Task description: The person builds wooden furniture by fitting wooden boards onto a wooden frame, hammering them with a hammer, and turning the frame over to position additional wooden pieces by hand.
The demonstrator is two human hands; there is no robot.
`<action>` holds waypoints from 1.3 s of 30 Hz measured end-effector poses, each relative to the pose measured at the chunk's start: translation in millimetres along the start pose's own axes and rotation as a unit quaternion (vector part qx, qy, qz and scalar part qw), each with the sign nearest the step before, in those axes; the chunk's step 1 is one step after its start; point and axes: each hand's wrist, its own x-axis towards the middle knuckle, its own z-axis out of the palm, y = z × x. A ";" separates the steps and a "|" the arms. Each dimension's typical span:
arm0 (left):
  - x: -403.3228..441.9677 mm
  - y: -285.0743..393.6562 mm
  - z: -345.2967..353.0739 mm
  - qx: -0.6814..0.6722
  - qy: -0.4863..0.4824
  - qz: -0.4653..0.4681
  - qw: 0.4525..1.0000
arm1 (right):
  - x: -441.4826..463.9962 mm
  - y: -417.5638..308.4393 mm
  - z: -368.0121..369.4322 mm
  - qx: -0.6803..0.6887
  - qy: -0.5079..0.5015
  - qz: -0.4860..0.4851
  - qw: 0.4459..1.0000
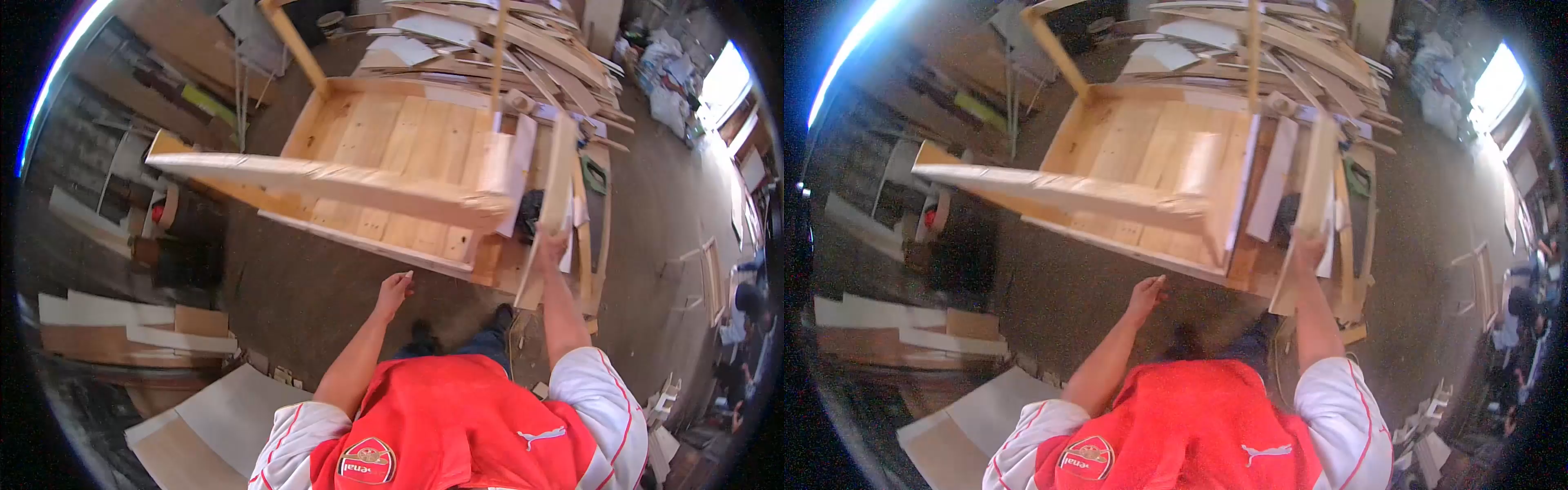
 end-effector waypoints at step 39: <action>234.9 116.3 -360.5 -0.285 0.221 0.001 0.933 | -187.1 -49.6 112.6 -0.237 0.080 0.018 0.968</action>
